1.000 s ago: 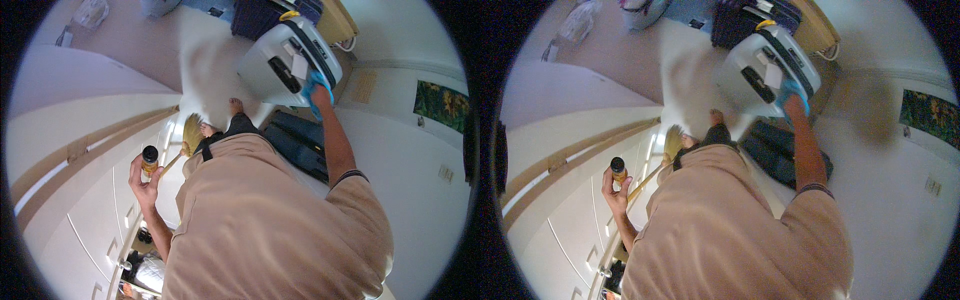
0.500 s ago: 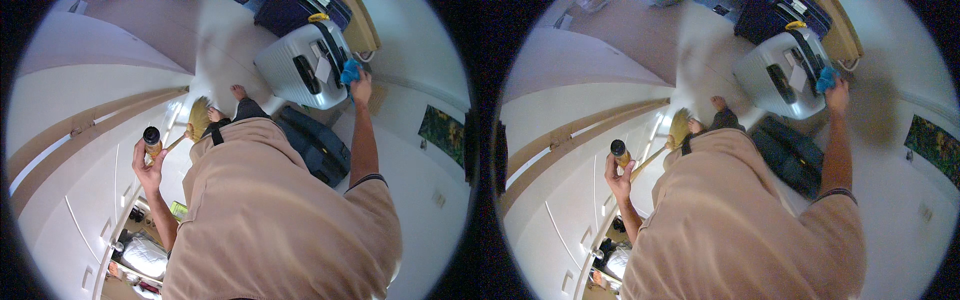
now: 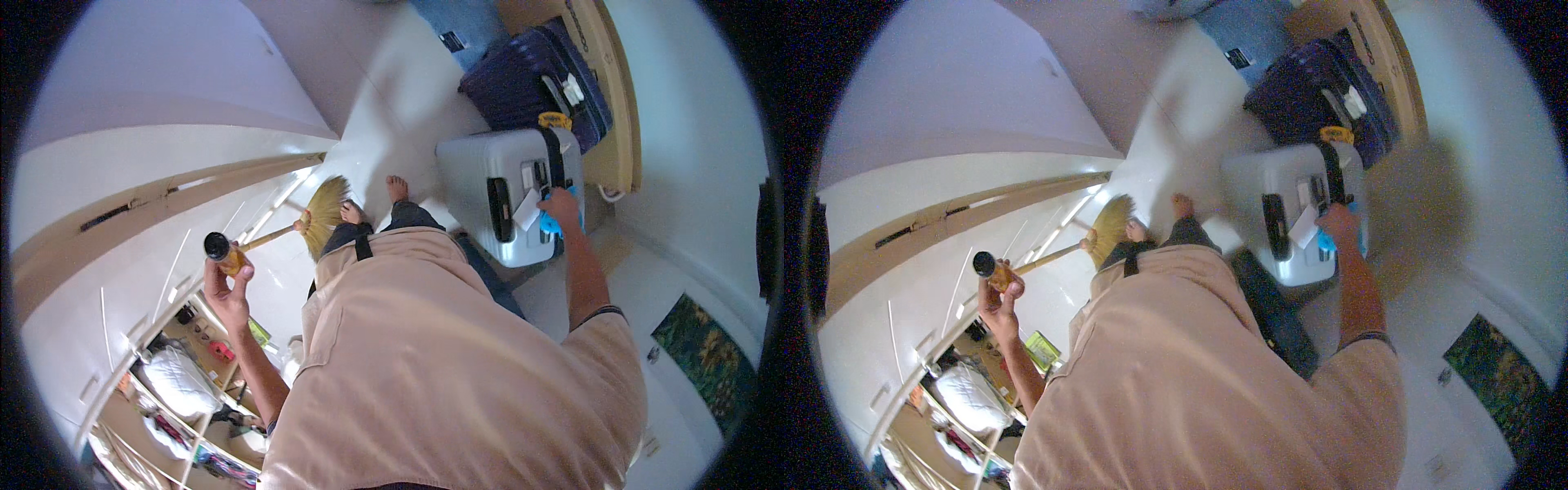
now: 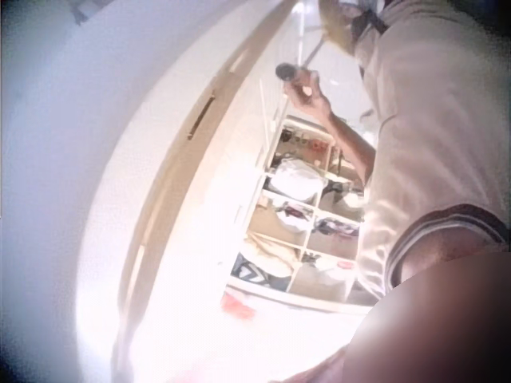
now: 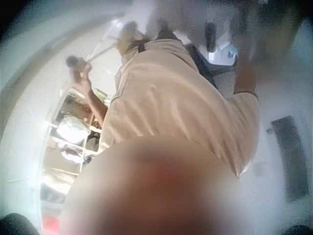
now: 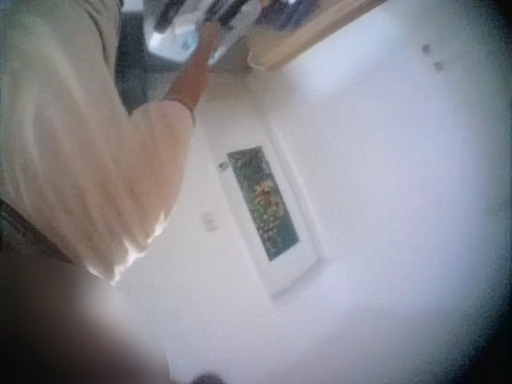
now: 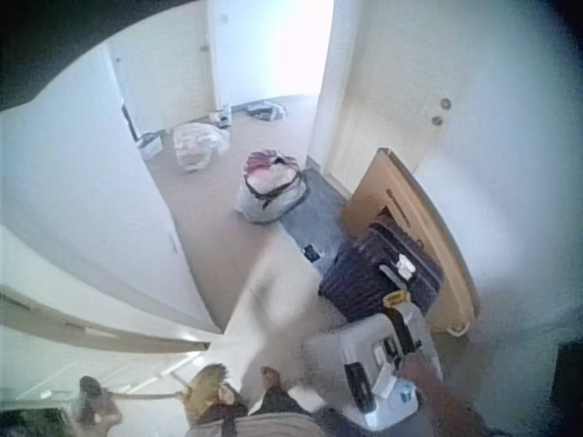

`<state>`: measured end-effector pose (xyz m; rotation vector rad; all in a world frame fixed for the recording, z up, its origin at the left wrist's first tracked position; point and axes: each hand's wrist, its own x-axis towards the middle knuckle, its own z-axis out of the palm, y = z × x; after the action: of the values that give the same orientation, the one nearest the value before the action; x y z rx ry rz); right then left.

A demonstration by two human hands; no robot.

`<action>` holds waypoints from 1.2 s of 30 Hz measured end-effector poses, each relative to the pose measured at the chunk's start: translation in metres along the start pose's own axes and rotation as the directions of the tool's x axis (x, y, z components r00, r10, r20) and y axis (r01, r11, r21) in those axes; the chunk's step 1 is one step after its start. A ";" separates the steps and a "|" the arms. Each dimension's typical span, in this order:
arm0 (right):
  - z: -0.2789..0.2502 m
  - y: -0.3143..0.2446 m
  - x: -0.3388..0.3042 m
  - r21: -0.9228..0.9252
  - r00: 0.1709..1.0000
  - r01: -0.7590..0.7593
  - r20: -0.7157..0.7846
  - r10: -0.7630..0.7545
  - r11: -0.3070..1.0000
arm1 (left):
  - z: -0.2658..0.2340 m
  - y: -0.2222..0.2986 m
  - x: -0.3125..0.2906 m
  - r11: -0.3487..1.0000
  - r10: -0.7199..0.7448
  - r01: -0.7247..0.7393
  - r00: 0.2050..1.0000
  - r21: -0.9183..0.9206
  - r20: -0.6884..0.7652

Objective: The person wipes the exterior of several suitcases with a blue cloth while holding a small bottle. They then pick up a large plastic-wrapped bundle and place it on top of the suitcases.

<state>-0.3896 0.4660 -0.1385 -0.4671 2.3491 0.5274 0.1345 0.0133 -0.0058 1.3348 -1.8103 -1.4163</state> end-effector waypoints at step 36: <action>-0.200 -0.322 -0.306 -0.721 0.600 0.609 0.146 -0.786 0.331 | -0.423 -0.133 -0.375 0.991 0.030 -0.131 0.043 0.024 -0.999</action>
<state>-0.1323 0.1511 0.1295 -1.9344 1.7222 0.9667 0.6883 0.1590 0.0901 1.4903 -0.7195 -0.1078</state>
